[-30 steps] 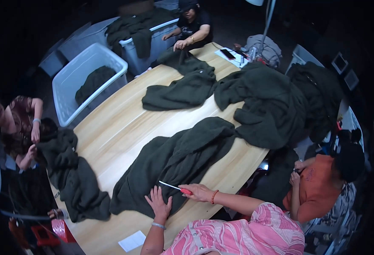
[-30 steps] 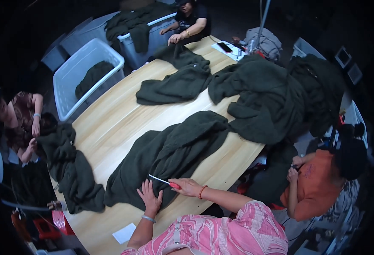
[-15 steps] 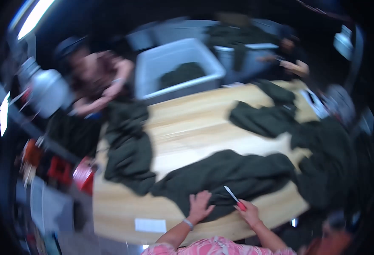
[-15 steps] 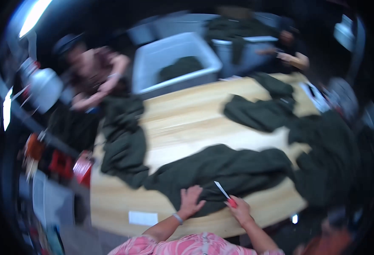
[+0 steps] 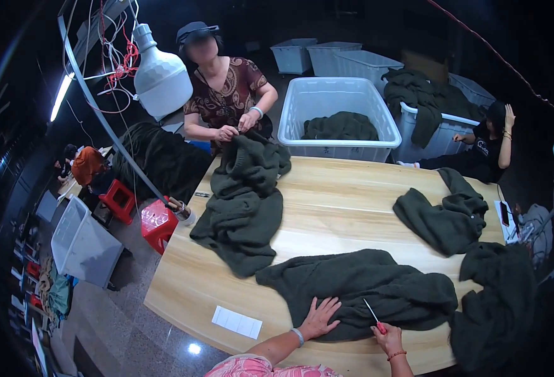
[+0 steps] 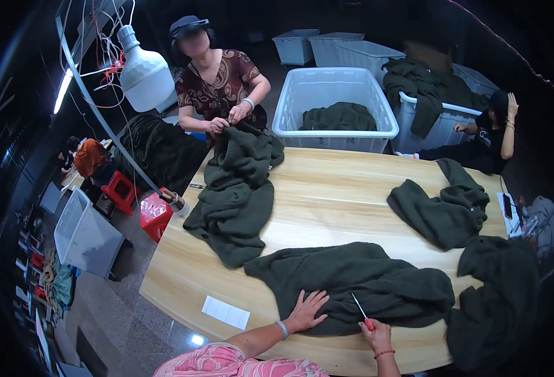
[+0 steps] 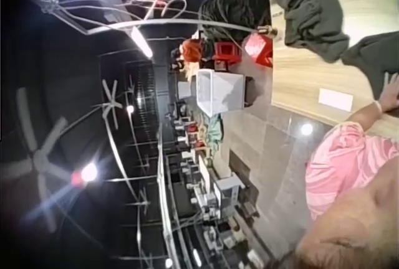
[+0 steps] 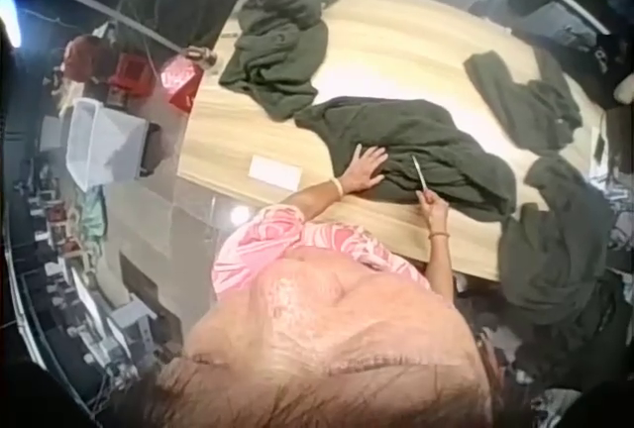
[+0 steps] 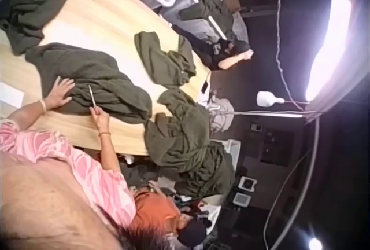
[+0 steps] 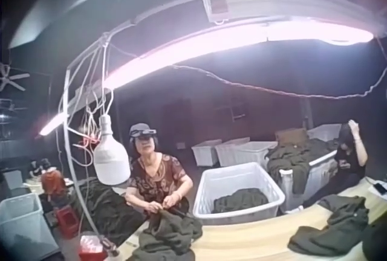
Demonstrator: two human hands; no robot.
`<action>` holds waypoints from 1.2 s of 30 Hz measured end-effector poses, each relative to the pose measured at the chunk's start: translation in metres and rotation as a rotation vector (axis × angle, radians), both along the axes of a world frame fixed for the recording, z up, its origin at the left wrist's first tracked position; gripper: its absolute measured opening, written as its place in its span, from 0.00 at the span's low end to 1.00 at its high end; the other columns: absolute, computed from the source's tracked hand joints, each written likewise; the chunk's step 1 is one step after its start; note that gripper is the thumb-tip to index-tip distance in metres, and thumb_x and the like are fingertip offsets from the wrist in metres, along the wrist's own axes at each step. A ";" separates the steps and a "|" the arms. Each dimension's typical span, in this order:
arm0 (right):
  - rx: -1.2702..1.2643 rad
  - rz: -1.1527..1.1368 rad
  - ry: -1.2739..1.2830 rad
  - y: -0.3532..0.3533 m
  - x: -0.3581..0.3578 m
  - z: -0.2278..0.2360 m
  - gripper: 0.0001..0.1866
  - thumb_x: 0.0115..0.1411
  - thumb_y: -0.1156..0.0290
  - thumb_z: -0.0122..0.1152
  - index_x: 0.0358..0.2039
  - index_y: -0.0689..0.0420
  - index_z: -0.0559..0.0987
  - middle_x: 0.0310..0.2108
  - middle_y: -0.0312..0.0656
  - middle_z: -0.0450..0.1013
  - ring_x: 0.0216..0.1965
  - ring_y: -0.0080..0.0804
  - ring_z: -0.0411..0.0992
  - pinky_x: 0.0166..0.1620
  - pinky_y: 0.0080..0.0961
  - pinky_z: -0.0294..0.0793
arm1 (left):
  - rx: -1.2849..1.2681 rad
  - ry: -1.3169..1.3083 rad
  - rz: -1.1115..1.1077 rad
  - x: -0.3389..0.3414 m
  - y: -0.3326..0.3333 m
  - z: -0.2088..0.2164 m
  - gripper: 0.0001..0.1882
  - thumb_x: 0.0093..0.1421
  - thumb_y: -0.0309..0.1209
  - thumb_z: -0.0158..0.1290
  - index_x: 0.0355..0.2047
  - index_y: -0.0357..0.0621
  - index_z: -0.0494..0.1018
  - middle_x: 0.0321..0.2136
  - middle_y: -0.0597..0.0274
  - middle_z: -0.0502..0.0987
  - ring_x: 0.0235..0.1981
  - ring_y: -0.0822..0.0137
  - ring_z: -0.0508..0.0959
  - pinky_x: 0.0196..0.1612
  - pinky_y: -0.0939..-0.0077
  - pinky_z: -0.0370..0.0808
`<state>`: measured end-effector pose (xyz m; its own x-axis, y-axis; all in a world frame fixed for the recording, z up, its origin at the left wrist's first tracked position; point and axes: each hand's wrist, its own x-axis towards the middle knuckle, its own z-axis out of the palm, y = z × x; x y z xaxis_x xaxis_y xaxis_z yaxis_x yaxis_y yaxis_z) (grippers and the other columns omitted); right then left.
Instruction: Trim excess threads and loose ends from green garments using scissors and inspect the finished quality.
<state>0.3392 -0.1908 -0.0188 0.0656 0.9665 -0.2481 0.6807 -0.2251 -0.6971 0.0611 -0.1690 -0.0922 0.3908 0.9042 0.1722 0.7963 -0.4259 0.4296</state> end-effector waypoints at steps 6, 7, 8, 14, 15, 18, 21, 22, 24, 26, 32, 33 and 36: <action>-0.024 0.012 -0.060 0.004 -0.003 0.004 0.18 0.52 0.54 0.68 0.32 0.56 0.84 0.23 0.50 0.77 0.28 0.49 0.77 0.36 0.37 0.76 | -0.016 0.004 0.001 -0.001 0.004 0.004 0.35 0.59 0.46 0.54 0.63 0.47 0.58 0.65 0.56 0.57 0.65 0.56 0.57 0.63 0.35 0.49; -0.029 -0.002 -0.072 0.003 -0.005 0.004 0.18 0.52 0.53 0.68 0.32 0.55 0.84 0.23 0.50 0.77 0.28 0.50 0.77 0.36 0.37 0.76 | -0.015 0.010 -0.003 -0.002 0.004 0.004 0.35 0.59 0.46 0.54 0.63 0.47 0.58 0.65 0.56 0.58 0.65 0.56 0.57 0.63 0.35 0.49; -0.025 -0.006 -0.073 0.002 -0.004 0.001 0.18 0.52 0.53 0.68 0.32 0.55 0.84 0.23 0.50 0.77 0.28 0.50 0.77 0.36 0.37 0.76 | -0.012 0.009 -0.008 -0.001 0.004 0.004 0.35 0.59 0.46 0.54 0.63 0.47 0.58 0.65 0.56 0.58 0.65 0.56 0.57 0.63 0.35 0.49; 0.099 0.011 -0.127 -0.001 -0.005 -0.013 0.18 0.51 0.55 0.69 0.31 0.60 0.83 0.21 0.49 0.76 0.24 0.45 0.76 0.32 0.34 0.74 | -0.020 -0.001 -0.009 -0.003 0.002 0.002 0.35 0.59 0.46 0.54 0.63 0.47 0.59 0.64 0.56 0.58 0.65 0.57 0.57 0.63 0.35 0.48; 0.105 0.006 -0.127 -0.001 -0.006 -0.012 0.19 0.51 0.55 0.69 0.32 0.59 0.83 0.22 0.50 0.77 0.25 0.46 0.77 0.33 0.34 0.75 | -0.014 -0.002 -0.005 -0.003 0.001 0.001 0.35 0.59 0.46 0.54 0.63 0.47 0.59 0.64 0.56 0.58 0.65 0.57 0.57 0.63 0.36 0.48; 0.095 0.002 -0.138 -0.002 -0.009 -0.008 0.19 0.51 0.54 0.69 0.32 0.59 0.83 0.23 0.51 0.77 0.27 0.48 0.77 0.35 0.36 0.75 | -0.011 0.000 -0.003 -0.003 0.000 0.002 0.34 0.59 0.46 0.53 0.63 0.47 0.59 0.64 0.56 0.58 0.65 0.57 0.58 0.63 0.36 0.48; 0.036 0.011 -0.160 -0.001 -0.006 -0.010 0.19 0.51 0.53 0.69 0.33 0.57 0.84 0.26 0.52 0.77 0.30 0.51 0.77 0.37 0.39 0.76 | -0.011 -0.002 -0.006 -0.002 0.000 0.004 0.34 0.59 0.46 0.54 0.62 0.46 0.59 0.64 0.56 0.58 0.65 0.57 0.58 0.63 0.35 0.48; -0.008 0.018 -0.173 -0.002 -0.005 -0.011 0.19 0.51 0.52 0.69 0.34 0.55 0.84 0.27 0.53 0.78 0.32 0.53 0.76 0.39 0.42 0.76 | -0.007 -0.008 -0.009 -0.002 0.000 0.004 0.34 0.59 0.46 0.54 0.62 0.46 0.59 0.64 0.56 0.58 0.65 0.57 0.58 0.63 0.35 0.48; -0.003 0.018 -0.180 -0.001 -0.008 -0.007 0.19 0.51 0.52 0.69 0.34 0.55 0.84 0.27 0.53 0.77 0.32 0.54 0.76 0.39 0.42 0.76 | -0.010 0.001 -0.009 -0.002 0.001 0.003 0.34 0.59 0.46 0.54 0.62 0.46 0.59 0.64 0.56 0.58 0.65 0.56 0.58 0.63 0.35 0.48; -0.006 0.015 -0.193 -0.003 -0.007 -0.007 0.19 0.51 0.53 0.69 0.34 0.55 0.84 0.27 0.53 0.77 0.32 0.54 0.76 0.38 0.42 0.76 | -0.021 0.005 -0.014 -0.001 0.002 0.001 0.35 0.59 0.46 0.54 0.62 0.46 0.59 0.64 0.56 0.59 0.65 0.56 0.58 0.63 0.35 0.48; 0.010 0.060 0.163 -0.005 0.012 -0.012 0.19 0.49 0.64 0.74 0.37 0.63 0.80 0.24 0.38 0.75 0.25 0.23 0.72 0.32 0.25 0.74 | -0.003 -0.012 0.011 -0.005 0.005 0.005 0.34 0.58 0.46 0.54 0.62 0.46 0.60 0.64 0.55 0.59 0.65 0.56 0.58 0.63 0.36 0.48; 0.007 0.056 0.164 -0.008 0.020 -0.017 0.19 0.49 0.64 0.74 0.37 0.63 0.80 0.24 0.38 0.75 0.25 0.23 0.72 0.32 0.25 0.74 | -0.007 -0.011 0.007 -0.005 0.005 0.005 0.34 0.58 0.46 0.54 0.62 0.46 0.60 0.64 0.55 0.59 0.65 0.56 0.58 0.63 0.36 0.48; -0.140 -0.049 0.340 -0.018 0.040 -0.031 0.22 0.48 0.62 0.75 0.39 0.62 0.80 0.25 0.42 0.78 0.29 0.27 0.75 0.37 0.26 0.74 | -0.029 -0.005 -0.005 -0.001 0.007 0.006 0.34 0.59 0.46 0.54 0.62 0.46 0.60 0.64 0.56 0.59 0.65 0.56 0.58 0.64 0.36 0.48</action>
